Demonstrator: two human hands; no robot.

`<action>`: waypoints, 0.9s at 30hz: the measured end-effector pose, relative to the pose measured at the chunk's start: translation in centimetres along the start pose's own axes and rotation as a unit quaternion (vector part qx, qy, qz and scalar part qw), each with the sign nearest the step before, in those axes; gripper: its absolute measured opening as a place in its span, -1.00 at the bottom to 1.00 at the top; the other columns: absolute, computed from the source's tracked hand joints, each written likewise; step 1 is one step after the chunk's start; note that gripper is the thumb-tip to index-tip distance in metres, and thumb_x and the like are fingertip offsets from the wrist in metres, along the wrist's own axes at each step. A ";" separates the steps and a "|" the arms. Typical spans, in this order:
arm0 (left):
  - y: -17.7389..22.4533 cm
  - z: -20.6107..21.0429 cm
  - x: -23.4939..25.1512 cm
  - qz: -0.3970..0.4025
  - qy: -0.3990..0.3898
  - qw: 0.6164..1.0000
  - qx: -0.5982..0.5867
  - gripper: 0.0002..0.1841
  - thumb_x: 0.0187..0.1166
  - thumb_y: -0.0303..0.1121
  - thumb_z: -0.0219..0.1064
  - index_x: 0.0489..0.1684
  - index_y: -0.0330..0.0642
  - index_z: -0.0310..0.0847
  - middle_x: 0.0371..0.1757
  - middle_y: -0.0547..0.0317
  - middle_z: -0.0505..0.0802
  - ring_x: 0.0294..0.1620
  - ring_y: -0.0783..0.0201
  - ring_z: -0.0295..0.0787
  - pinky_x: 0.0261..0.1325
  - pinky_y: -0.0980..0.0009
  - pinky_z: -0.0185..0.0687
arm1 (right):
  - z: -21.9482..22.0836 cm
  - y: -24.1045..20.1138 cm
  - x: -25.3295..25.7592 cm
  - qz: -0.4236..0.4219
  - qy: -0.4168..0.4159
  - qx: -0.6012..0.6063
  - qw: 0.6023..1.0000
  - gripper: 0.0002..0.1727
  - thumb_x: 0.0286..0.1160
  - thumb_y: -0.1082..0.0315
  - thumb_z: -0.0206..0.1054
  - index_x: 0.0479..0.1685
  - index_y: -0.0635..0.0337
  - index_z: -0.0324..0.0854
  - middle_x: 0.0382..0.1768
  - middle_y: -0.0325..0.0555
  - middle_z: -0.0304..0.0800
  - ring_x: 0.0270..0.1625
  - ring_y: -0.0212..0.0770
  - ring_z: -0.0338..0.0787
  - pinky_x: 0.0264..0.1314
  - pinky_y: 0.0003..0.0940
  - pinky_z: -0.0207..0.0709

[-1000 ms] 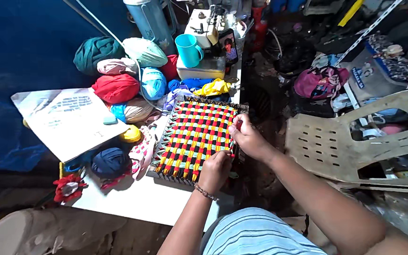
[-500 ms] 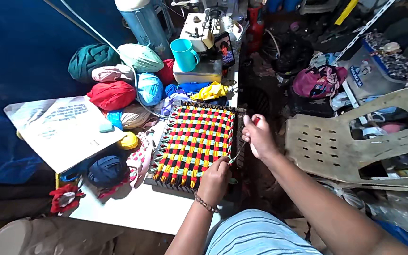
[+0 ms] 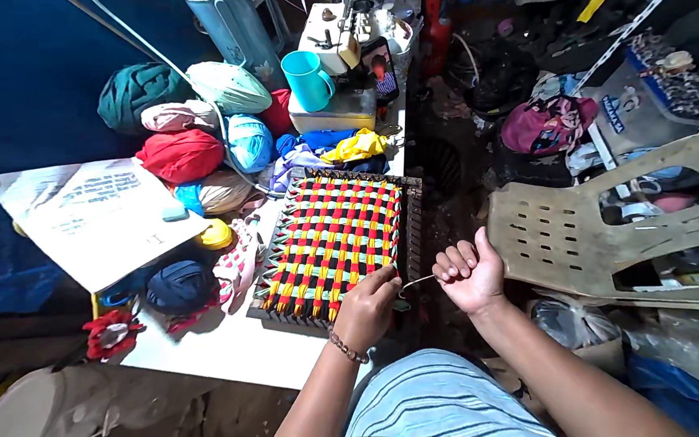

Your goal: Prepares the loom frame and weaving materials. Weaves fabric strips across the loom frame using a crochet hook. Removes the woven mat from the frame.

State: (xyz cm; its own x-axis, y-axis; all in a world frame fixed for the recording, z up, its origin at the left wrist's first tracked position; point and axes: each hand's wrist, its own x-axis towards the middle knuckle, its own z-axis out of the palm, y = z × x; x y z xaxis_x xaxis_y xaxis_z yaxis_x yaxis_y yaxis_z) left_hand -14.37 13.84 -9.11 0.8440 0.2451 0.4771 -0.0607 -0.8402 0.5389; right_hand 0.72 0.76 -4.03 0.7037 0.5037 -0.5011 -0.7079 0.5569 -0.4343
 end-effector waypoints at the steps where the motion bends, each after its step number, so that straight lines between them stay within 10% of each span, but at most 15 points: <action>1: 0.0 0.0 0.0 0.006 -0.004 1.000 0.007 -0.80 0.51 -0.48 0.28 -0.18 -0.22 0.89 0.09 -0.14 0.93 0.09 0.02 0.94 0.16 0.22 0.83 | -0.7 0.2 0.3 -0.005 -0.011 0.014 1.000 -0.13 0.80 -0.33 -0.40 -1.00 -0.12 0.21 -0.97 -0.38 0.28 -0.88 -0.39 0.37 -0.75 -0.46 0.34; 17: -0.1 -0.1 0.4 0.001 -0.064 0.997 0.043 -0.82 0.50 -0.45 0.30 -0.26 -0.12 0.89 0.07 -0.09 0.92 0.10 -0.02 0.92 0.08 0.15 0.85 | -2.7 0.0 1.0 -0.019 -0.225 -0.041 0.973 -0.28 0.70 -0.22 0.06 -0.98 -0.17 0.34 -0.93 -0.50 0.27 -0.82 -0.51 0.38 -0.68 -0.56 0.30; 27: -0.2 -0.1 0.3 0.004 -0.043 0.998 0.047 -0.82 0.53 -0.41 0.29 -0.28 -0.08 0.88 0.06 -0.04 0.92 0.08 0.03 0.92 0.04 0.22 0.85 | -1.0 0.1 -0.3 -0.034 -0.185 -0.048 0.981 -0.30 0.77 -0.07 -0.02 -0.99 -0.18 0.30 -0.93 -0.51 0.25 -0.82 -0.53 0.35 -0.66 -0.58 0.26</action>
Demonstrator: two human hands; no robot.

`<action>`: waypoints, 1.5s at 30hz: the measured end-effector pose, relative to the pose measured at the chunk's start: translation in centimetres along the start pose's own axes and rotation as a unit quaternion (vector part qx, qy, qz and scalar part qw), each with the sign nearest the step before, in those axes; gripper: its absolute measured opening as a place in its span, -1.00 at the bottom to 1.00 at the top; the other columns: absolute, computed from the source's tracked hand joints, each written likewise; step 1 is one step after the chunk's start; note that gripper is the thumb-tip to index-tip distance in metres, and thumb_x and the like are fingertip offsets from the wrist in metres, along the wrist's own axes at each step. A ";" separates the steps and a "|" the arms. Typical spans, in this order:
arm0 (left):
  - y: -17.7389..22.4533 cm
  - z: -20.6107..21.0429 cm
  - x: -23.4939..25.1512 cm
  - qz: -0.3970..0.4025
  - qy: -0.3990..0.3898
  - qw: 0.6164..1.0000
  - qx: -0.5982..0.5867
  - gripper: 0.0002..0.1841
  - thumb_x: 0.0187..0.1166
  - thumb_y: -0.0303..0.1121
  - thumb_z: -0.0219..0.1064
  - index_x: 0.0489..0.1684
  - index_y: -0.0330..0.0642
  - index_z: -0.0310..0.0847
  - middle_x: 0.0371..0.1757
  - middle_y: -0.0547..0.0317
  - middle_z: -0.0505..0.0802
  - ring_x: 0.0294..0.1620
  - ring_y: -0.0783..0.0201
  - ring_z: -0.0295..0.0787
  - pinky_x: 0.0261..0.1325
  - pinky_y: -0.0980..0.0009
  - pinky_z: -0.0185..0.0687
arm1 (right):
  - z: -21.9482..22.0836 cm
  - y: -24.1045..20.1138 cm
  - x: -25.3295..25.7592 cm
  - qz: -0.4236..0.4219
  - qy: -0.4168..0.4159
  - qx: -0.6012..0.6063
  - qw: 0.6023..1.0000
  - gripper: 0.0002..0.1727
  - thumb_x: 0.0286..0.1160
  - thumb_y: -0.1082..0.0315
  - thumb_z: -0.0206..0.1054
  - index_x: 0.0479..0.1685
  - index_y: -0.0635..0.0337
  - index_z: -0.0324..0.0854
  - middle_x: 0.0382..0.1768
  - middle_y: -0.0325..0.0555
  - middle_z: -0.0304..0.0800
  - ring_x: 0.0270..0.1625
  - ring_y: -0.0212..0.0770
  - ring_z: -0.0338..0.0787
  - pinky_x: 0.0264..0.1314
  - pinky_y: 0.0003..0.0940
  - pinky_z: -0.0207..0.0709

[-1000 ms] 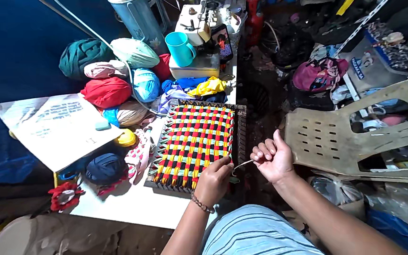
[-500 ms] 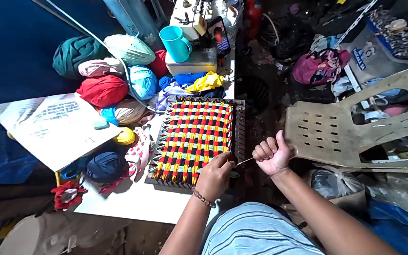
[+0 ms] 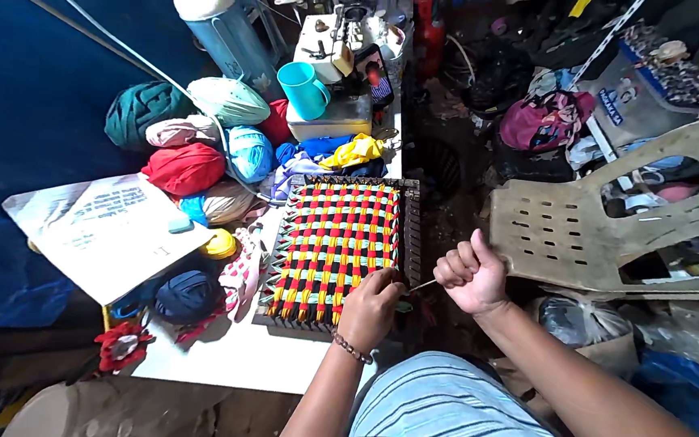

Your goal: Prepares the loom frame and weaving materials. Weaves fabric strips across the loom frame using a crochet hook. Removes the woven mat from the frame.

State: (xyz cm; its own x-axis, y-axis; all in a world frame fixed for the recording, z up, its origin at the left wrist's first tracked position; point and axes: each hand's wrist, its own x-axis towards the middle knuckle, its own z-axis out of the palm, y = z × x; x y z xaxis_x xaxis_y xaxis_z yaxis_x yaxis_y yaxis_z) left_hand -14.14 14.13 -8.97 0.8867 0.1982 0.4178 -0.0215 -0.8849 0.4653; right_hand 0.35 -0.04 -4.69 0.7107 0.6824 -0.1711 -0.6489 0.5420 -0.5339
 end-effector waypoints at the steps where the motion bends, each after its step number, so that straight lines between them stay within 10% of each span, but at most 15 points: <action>1: 0.0 0.1 0.0 0.000 0.001 1.000 0.002 -0.82 0.53 -0.40 0.29 -0.28 -0.07 0.88 0.06 -0.03 0.92 0.07 0.04 0.92 0.04 0.23 0.85 | -0.4 0.0 0.2 0.001 0.034 0.028 0.999 -0.26 0.81 -0.10 -0.13 -1.00 -0.16 0.26 -0.95 -0.48 0.24 -0.84 -0.50 0.34 -0.70 -0.56 0.25; 7: 0.2 0.1 0.0 -0.006 -0.002 1.000 0.001 -0.81 0.55 -0.40 0.29 -0.26 -0.08 0.89 0.07 -0.04 0.92 0.10 0.02 0.92 0.08 0.20 0.85 | -2.0 1.2 0.6 0.002 0.114 0.082 0.990 -0.18 0.83 -0.22 -0.32 -1.02 -0.14 0.17 -0.98 -0.43 0.17 -0.90 -0.45 0.26 -0.77 -0.51 0.20; 11: 0.1 0.1 0.0 -0.001 -0.003 1.000 0.005 -0.81 0.55 -0.40 0.28 -0.26 -0.09 0.88 0.07 -0.05 0.92 0.10 0.02 0.92 0.07 0.20 0.85 | -2.2 1.0 0.5 0.002 0.004 0.028 1.000 -0.25 0.75 -0.23 -0.05 -1.00 -0.18 0.28 -0.94 -0.50 0.24 -0.84 -0.50 0.34 -0.69 -0.55 0.27; 14: 0.0 0.2 -0.1 0.004 -0.002 1.000 0.010 -0.80 0.57 -0.38 0.28 -0.24 -0.06 0.89 0.07 -0.02 0.92 0.10 0.04 0.91 0.08 0.23 0.85 | -1.3 0.1 0.2 0.000 -0.066 -0.056 0.996 -0.36 0.68 -0.10 0.15 -0.96 -0.22 0.31 -0.90 -0.56 0.22 -0.80 -0.57 0.32 -0.64 -0.60 0.25; 23: -0.4 0.4 -0.1 0.045 0.063 0.997 0.022 -0.82 0.60 -0.30 0.28 -0.30 0.02 0.85 -0.04 0.08 0.91 0.13 0.07 0.84 0.21 0.31 0.75 | 6.5 0.0 -1.4 -0.029 0.000 -0.249 0.968 -0.42 0.71 0.24 -0.09 -0.91 -0.28 0.21 -0.86 -0.65 0.15 -0.75 -0.64 0.21 -0.60 -0.62 0.14; 32: 0.0 0.4 0.2 0.018 0.067 0.998 0.003 -0.85 0.44 -0.38 0.31 -0.46 -0.14 0.79 -0.19 0.10 0.94 -0.12 0.24 0.93 0.01 0.44 0.81 | 7.4 -1.0 1.7 0.053 -0.112 -0.564 0.816 -0.73 0.71 0.30 0.11 0.12 0.36 0.39 -0.16 -0.10 0.52 -0.18 -0.38 0.57 -0.06 -0.44 0.52; 45: -0.4 0.8 -0.8 0.060 0.093 0.994 0.003 -0.81 0.55 -0.40 0.26 -0.43 -0.20 0.74 -0.11 0.04 0.96 0.03 0.22 0.94 0.17 0.45 0.78 | 7.0 1.2 5.6 0.056 0.101 -0.580 0.807 -0.59 0.83 0.33 0.08 0.48 0.40 0.21 -0.03 0.20 0.63 -0.11 -0.04 0.73 0.07 -0.11 0.62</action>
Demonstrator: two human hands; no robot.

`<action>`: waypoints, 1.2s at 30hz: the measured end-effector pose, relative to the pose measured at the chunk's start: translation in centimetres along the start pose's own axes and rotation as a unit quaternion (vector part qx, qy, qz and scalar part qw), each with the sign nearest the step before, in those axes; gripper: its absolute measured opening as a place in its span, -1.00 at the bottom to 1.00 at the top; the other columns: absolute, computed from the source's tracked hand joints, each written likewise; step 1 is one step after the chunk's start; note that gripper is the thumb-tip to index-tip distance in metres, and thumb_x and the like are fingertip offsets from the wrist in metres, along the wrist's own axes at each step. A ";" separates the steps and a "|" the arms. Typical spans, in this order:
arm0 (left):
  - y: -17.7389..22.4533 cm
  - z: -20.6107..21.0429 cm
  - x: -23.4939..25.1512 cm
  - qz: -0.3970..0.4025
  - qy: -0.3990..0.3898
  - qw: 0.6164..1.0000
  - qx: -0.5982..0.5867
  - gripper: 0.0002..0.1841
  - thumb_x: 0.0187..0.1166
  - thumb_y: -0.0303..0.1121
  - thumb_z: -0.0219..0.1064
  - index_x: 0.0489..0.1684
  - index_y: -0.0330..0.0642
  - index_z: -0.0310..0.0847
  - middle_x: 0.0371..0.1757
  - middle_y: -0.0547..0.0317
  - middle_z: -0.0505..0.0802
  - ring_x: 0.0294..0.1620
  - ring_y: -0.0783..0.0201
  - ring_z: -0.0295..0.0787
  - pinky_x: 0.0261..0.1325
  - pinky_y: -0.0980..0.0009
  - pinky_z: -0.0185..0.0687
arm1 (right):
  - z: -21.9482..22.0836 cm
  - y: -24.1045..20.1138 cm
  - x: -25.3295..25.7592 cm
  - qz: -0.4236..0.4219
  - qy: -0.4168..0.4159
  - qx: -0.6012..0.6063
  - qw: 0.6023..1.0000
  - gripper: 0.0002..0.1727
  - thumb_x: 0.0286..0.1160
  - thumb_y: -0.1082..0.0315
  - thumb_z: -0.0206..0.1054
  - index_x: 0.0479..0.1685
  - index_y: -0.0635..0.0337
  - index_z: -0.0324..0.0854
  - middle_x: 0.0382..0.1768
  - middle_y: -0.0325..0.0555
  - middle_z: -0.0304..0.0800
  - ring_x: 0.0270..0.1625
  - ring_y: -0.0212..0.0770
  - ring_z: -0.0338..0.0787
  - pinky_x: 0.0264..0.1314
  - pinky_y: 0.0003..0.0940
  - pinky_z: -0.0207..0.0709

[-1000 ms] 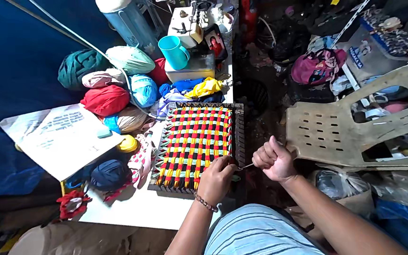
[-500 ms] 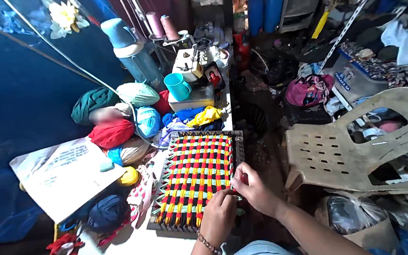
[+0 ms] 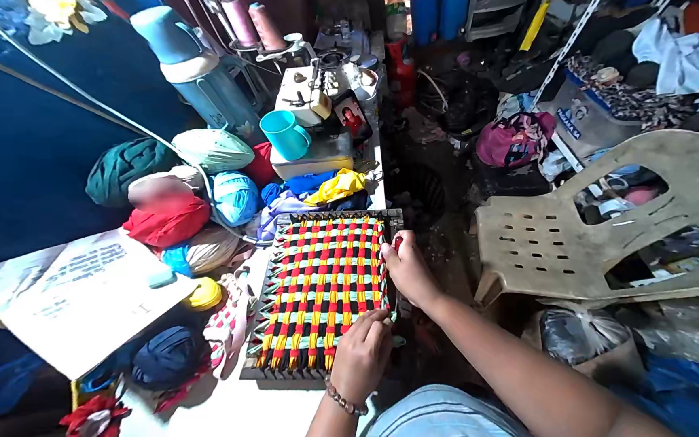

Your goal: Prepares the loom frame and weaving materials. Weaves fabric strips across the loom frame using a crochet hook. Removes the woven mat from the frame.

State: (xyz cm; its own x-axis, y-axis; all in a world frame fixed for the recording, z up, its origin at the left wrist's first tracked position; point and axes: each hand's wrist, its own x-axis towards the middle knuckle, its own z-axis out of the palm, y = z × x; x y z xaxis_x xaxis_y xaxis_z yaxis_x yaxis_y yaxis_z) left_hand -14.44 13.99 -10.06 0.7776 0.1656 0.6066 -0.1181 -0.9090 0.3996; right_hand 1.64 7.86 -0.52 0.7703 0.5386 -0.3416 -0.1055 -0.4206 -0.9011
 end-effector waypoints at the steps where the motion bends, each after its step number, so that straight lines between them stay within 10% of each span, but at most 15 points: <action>1: 0.1 0.0 0.0 -0.008 -0.006 1.000 -0.003 -0.81 0.53 -0.41 0.27 -0.45 -0.22 0.76 -0.11 0.02 0.96 0.03 0.20 0.95 0.17 0.44 0.79 | -0.1 0.5 0.2 0.002 0.017 0.044 0.999 -0.60 0.83 0.33 0.08 0.46 0.39 0.20 -0.10 0.15 0.59 -0.23 -0.09 0.68 -0.05 -0.13 0.62; 8: 0.2 -0.5 0.6 -0.070 -0.059 0.995 -0.048 -0.77 0.51 -0.27 0.37 -0.46 -0.20 0.85 -0.04 0.04 0.96 0.01 0.17 0.94 0.13 0.34 0.82 | -1.6 1.0 -2.6 0.026 0.097 0.356 0.929 -0.88 0.83 0.33 0.11 -0.14 0.13 0.38 -0.71 -0.38 0.24 -0.72 -0.49 0.27 -0.60 -0.61 0.27; 13: 0.2 -0.8 1.0 -0.061 -0.078 0.994 -0.045 -0.80 0.43 -0.36 0.39 -0.11 -0.11 0.91 0.03 0.01 0.94 0.06 0.07 0.91 0.14 0.27 0.81 | -1.9 1.4 -5.4 0.014 0.113 0.451 0.885 -0.61 0.81 0.38 0.03 -0.56 0.02 0.38 -0.85 -0.40 0.23 -0.81 -0.49 0.24 -0.69 -0.60 0.21; 17: -0.3 -0.7 0.4 -0.042 -0.044 0.995 -0.082 -0.85 0.45 -0.39 0.38 -0.27 -0.13 0.92 -0.02 0.00 0.95 0.07 0.13 0.92 0.19 0.37 0.79 | -3.1 3.4 -5.3 0.064 0.087 0.574 0.812 -0.29 0.91 0.07 -0.23 -0.93 -0.10 0.15 -0.95 -0.40 0.21 -0.89 -0.44 0.27 -0.75 -0.53 0.25; 27: -0.3 -1.0 0.1 0.005 -0.055 0.994 -0.093 -0.84 0.52 -0.50 0.27 -0.34 -0.25 0.81 -0.02 -0.06 0.95 0.15 0.09 0.92 0.26 0.37 0.77 | -3.3 8.4 -5.0 0.191 0.122 0.679 0.699 -0.26 0.88 -0.05 -0.27 -0.95 -0.10 0.11 -0.97 -0.37 0.16 -0.92 -0.39 0.26 -0.78 -0.48 0.30; 36: -0.3 -1.0 0.4 0.018 -0.080 0.992 -0.093 -0.81 0.49 -0.52 0.24 -0.33 -0.20 0.83 -0.02 -0.02 0.95 0.13 0.07 0.91 0.21 0.35 0.78 | -3.3 9.1 -4.6 0.181 0.122 0.657 0.721 -0.26 0.89 -0.07 -0.28 -0.94 -0.11 0.09 -0.98 -0.39 0.11 -0.93 -0.41 0.21 -0.80 -0.49 0.25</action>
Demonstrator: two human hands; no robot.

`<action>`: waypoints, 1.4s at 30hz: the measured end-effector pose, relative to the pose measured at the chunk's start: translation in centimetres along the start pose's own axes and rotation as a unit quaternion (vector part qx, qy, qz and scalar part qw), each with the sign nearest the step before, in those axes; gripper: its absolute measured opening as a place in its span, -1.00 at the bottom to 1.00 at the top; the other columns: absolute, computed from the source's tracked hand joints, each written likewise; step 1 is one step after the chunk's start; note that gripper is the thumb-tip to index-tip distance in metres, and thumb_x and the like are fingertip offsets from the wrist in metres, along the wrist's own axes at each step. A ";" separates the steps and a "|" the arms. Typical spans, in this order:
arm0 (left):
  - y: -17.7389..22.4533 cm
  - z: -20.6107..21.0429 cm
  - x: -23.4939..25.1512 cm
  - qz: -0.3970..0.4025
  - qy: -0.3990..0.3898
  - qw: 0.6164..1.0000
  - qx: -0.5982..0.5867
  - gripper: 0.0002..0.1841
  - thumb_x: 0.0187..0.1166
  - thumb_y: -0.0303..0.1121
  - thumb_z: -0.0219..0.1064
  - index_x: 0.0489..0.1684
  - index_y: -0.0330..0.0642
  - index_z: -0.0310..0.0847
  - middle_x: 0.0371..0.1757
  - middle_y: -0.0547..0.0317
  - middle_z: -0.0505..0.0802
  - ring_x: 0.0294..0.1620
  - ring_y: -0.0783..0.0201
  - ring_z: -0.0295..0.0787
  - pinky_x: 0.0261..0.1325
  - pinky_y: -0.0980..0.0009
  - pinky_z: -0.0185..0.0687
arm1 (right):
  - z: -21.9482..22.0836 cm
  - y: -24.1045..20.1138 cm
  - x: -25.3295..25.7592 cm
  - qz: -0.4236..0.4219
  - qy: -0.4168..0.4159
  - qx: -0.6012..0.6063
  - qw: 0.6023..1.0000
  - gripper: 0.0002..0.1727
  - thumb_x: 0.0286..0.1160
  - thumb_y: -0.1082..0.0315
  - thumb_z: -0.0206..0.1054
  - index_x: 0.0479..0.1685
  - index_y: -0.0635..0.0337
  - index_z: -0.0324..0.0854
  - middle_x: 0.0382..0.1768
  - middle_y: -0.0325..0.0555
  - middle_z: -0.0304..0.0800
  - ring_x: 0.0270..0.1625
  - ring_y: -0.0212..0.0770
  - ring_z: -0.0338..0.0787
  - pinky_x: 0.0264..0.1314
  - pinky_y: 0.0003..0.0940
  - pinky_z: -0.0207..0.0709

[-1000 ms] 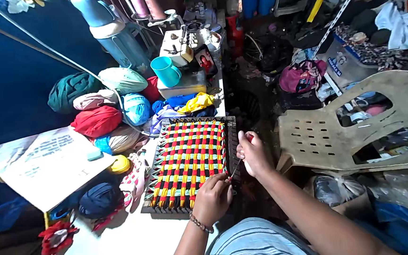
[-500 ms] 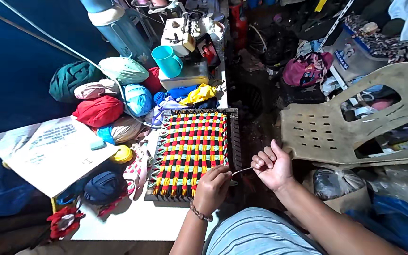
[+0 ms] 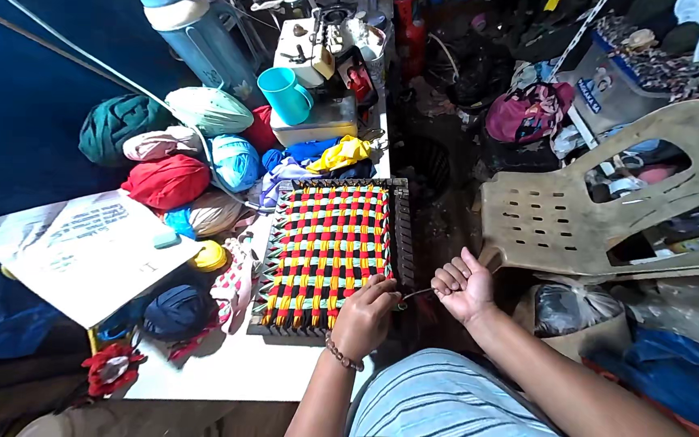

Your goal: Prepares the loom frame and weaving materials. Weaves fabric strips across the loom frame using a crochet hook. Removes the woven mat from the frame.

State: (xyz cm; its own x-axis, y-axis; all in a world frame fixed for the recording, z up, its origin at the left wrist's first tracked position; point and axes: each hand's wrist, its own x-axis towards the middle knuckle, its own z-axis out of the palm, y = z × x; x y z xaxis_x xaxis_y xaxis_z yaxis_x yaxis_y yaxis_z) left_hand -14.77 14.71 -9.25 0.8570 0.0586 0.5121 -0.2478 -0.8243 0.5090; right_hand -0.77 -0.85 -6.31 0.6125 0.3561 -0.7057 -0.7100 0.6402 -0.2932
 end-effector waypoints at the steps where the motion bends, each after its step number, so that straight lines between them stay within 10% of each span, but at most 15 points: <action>1: 0.0 0.0 0.0 -0.001 0.000 1.000 0.000 -0.81 0.49 -0.52 0.23 -0.33 -0.20 0.83 -0.02 -0.02 0.95 0.14 0.06 0.91 0.21 0.35 0.78 | 0.0 0.0 0.0 -0.005 -0.016 -0.005 1.000 -0.25 0.89 -0.08 -0.31 -0.94 -0.11 0.09 -0.98 -0.39 0.11 -0.92 -0.41 0.21 -0.79 -0.49 0.24; 12: 0.0 0.1 0.0 -0.001 -0.011 1.000 0.025 -0.81 0.51 -0.47 0.21 -0.36 -0.16 0.78 -0.06 0.04 0.95 0.12 0.06 0.90 0.12 0.31 0.82 | -1.1 0.2 1.5 -0.017 -0.184 -0.014 0.983 -0.18 0.85 -0.21 -0.35 -0.99 -0.12 0.20 -0.98 -0.42 0.17 -0.92 -0.44 0.26 -0.79 -0.50 0.23; 17: 0.0 0.1 0.1 0.011 -0.012 0.998 0.056 -0.80 0.54 -0.41 0.21 -0.33 -0.09 0.80 -0.08 0.09 0.94 0.12 0.07 0.89 0.10 0.28 0.82 | -0.5 -0.8 1.2 -0.003 -0.325 -0.080 0.942 -0.29 0.77 -0.11 -0.02 -0.98 -0.17 0.32 -0.94 -0.49 0.24 -0.84 -0.50 0.36 -0.69 -0.55 0.31; 24: 0.0 0.0 0.2 0.015 -0.001 0.997 0.079 -0.82 0.53 -0.35 0.23 -0.35 0.01 0.80 -0.12 0.12 0.90 0.02 0.12 0.85 0.06 0.34 0.78 | 4.5 -0.7 -3.9 -0.038 -0.253 -0.274 0.927 -0.37 0.78 0.22 -0.27 -0.93 -0.17 0.12 -0.93 -0.49 0.11 -0.83 -0.54 0.19 -0.66 -0.60 0.16; 30: 0.1 0.0 0.1 -0.006 0.013 0.999 0.048 -0.82 0.56 -0.36 0.22 -0.30 -0.04 0.79 -0.12 0.11 0.90 0.00 0.16 0.85 0.15 0.29 0.72 | 7.2 0.0 -5.1 -0.062 -0.233 -0.368 0.898 -0.35 0.89 0.10 -0.22 -0.85 -0.12 0.17 -0.89 -0.45 0.13 -0.77 -0.50 0.24 -0.59 -0.59 0.21; 35: 0.5 -0.2 0.3 -0.096 -0.003 0.994 -0.053 -0.85 0.44 -0.44 0.32 -0.24 -0.26 0.81 -0.10 0.00 0.94 -0.06 0.20 0.92 0.09 0.37 0.81 | 8.3 0.1 -4.1 -0.069 -0.264 -0.481 0.833 -0.84 0.69 0.36 0.19 -0.31 0.05 0.38 -0.55 -0.33 0.46 -0.50 -0.45 0.53 -0.31 -0.53 0.53; 42: 1.1 0.5 -0.3 -0.082 0.020 0.995 -0.045 -0.87 0.39 -0.45 0.32 -0.25 -0.27 0.76 -0.15 0.01 0.94 -0.13 0.26 0.92 0.05 0.44 0.80 | 8.8 1.1 -2.2 -0.084 -0.239 -0.610 0.751 -0.80 0.79 0.33 0.16 0.12 0.21 0.27 -0.35 -0.15 0.44 -0.42 -0.34 0.53 -0.27 -0.40 0.51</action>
State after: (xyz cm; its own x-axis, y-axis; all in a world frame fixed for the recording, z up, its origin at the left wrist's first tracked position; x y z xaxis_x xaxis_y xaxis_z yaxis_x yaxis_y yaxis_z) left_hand -15.06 13.48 -9.18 0.8712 0.2122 0.4427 -0.1467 -0.7481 0.6472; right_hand 0.18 5.09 0.58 0.5774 0.7301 -0.3655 -0.2195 -0.2924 -0.9308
